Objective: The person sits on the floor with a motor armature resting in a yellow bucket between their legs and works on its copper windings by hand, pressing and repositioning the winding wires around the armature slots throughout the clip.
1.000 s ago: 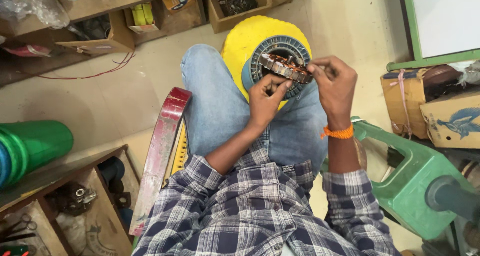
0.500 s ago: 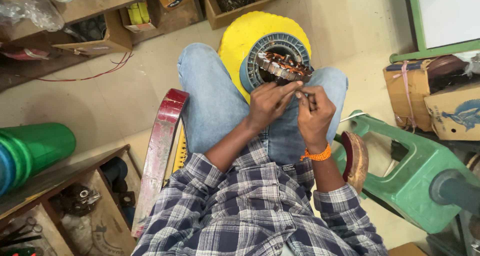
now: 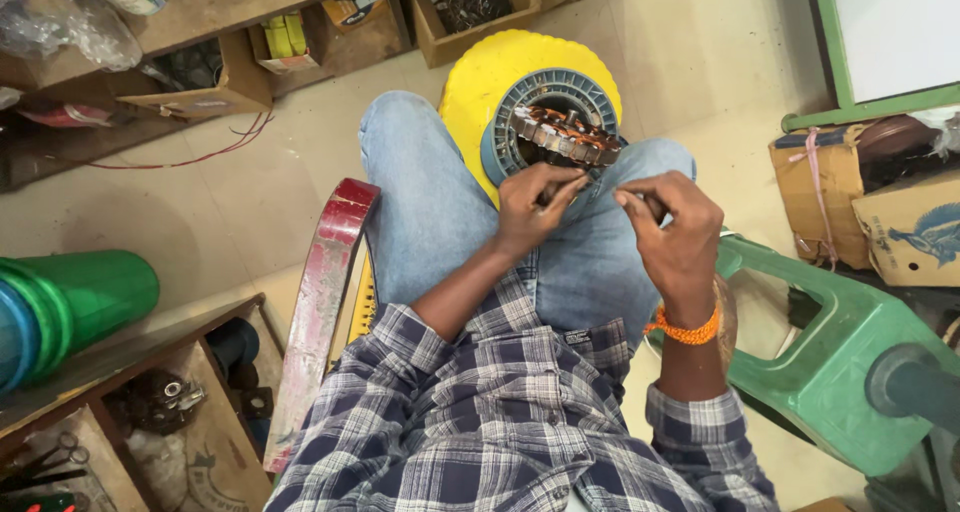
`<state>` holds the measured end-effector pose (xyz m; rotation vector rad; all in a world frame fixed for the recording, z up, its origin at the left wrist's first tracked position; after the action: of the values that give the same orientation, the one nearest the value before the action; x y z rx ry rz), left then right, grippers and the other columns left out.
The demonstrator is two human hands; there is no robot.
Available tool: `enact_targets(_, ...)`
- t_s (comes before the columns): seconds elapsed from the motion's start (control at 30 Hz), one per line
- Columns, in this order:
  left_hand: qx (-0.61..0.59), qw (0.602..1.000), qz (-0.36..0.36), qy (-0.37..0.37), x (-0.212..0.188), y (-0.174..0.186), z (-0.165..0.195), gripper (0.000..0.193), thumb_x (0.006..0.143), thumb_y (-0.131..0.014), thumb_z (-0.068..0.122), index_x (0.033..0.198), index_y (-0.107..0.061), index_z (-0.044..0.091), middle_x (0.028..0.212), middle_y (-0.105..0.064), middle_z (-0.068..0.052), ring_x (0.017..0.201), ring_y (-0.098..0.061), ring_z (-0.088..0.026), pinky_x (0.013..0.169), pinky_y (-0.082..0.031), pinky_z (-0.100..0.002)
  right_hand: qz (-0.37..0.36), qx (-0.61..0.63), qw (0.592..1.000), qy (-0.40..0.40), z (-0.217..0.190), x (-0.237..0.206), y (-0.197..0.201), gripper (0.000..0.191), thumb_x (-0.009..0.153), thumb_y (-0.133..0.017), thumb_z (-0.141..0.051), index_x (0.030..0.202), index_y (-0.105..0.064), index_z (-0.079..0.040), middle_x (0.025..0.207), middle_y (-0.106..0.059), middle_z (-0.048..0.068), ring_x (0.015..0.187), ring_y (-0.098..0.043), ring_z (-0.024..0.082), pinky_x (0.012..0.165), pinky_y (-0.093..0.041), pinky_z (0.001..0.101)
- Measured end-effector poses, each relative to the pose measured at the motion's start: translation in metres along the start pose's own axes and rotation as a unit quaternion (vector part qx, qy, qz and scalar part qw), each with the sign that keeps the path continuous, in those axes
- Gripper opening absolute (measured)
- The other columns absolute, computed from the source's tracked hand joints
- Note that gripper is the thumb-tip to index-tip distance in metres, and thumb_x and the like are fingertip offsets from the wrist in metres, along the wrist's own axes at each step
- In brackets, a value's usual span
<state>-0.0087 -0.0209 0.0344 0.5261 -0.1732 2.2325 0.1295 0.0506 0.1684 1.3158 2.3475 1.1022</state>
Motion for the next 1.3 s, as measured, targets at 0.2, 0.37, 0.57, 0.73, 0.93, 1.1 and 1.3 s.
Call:
enact_targets(0.2,-0.108,0.978,0.045,0.172,-0.013,-0.007,-0.005,0.006,0.094,-0.077,0.007,0.095,-0.073,0.003,0.066,-0.057,0.006,0.06,-0.045,0.001,0.054,-0.034,-0.022,-0.006,0.034,0.998,0.043,-0.001,0.043,-0.019,0.008,0.092,-0.081,-0.001,0.098,-0.075,-0.001,0.078,-0.06,0.009,0.061,-0.046,0.013,0.057,-0.037,0.031)
enact_targets(0.37,-0.145,0.964,0.078,0.21,-0.01,-0.007,-0.01,0.007,0.095,-0.076,0.005,0.091,-0.071,0.002,0.067,-0.049,0.009,0.061,-0.038,0.001,0.055,-0.028,-0.021,-0.024,0.081,0.996,0.011,0.01,0.068,-0.039,0.007,0.091,-0.079,-0.001,0.096,-0.075,0.0,0.07,-0.055,0.001,0.06,-0.042,0.006,0.053,-0.034,0.0269)
enact_targets(0.57,-0.223,0.934,0.064,0.271,-0.005,-0.015,-0.016,0.01,0.095,-0.071,0.003,0.089,-0.063,0.003,0.068,-0.058,0.008,0.06,-0.046,0.002,0.053,-0.034,-0.02,-0.008,0.137,0.986,-0.093,0.033,0.059,-0.035,0.005,0.095,-0.077,-0.002,0.098,-0.074,0.001,0.065,-0.043,-0.009,0.06,-0.033,0.0,0.053,-0.026,0.023)
enact_targets(0.73,-0.194,0.94,0.057,0.276,-0.006,-0.012,-0.013,0.009,0.095,-0.072,0.004,0.09,-0.065,0.002,0.067,-0.055,0.008,0.06,-0.044,0.002,0.054,-0.033,-0.02,0.015,0.107,0.989,-0.101,0.03,0.025,-0.027,0.005,0.095,-0.077,-0.002,0.098,-0.073,0.001,0.065,-0.04,-0.009,0.059,-0.03,0.001,0.052,-0.023,0.0237)
enact_targets(0.93,-0.175,0.943,0.05,0.279,-0.006,-0.009,-0.008,0.008,0.096,-0.073,0.006,0.092,-0.066,0.002,0.067,-0.053,0.008,0.061,-0.043,0.002,0.054,-0.033,-0.02,0.035,0.112,0.988,-0.102,0.028,-0.003,-0.05,0.006,0.093,-0.075,0.0,0.097,-0.071,0.002,0.068,-0.048,-0.004,0.06,-0.033,0.003,0.052,-0.026,0.0254)
enact_targets(1.1,-0.029,0.992,0.013,0.122,0.002,0.002,0.008,0.012,0.096,-0.075,0.005,0.105,-0.069,0.008,0.073,-0.058,0.003,0.063,-0.05,-0.007,0.058,-0.04,-0.026,0.045,0.108,0.989,-0.088,0.037,-0.027,-0.081,0.006,0.093,-0.074,0.002,0.095,-0.068,0.003,0.069,-0.049,-0.003,0.062,-0.037,0.004,0.054,-0.03,0.025)
enact_targets(1.3,0.173,0.958,-0.098,-0.207,0.016,0.015,0.018,0.035,0.08,-0.083,0.01,0.114,-0.075,0.013,0.069,-0.051,-0.002,0.063,-0.054,-0.02,0.059,-0.043,-0.037,0.06,0.183,0.971,-0.141,0.05,-0.055,-0.081,0.003,0.095,-0.072,0.002,0.095,-0.069,0.001,0.074,-0.056,-0.005,0.065,-0.036,0.003,0.056,-0.03,0.0232)
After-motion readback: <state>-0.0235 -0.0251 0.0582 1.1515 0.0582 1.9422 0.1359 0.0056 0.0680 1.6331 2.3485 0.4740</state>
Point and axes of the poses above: each hand's wrist, its own x-axis towards the middle knuckle, its own y-axis out of the back of the hand, z = x × y, the point moved 3 cm from there along x, towards the middle knuckle
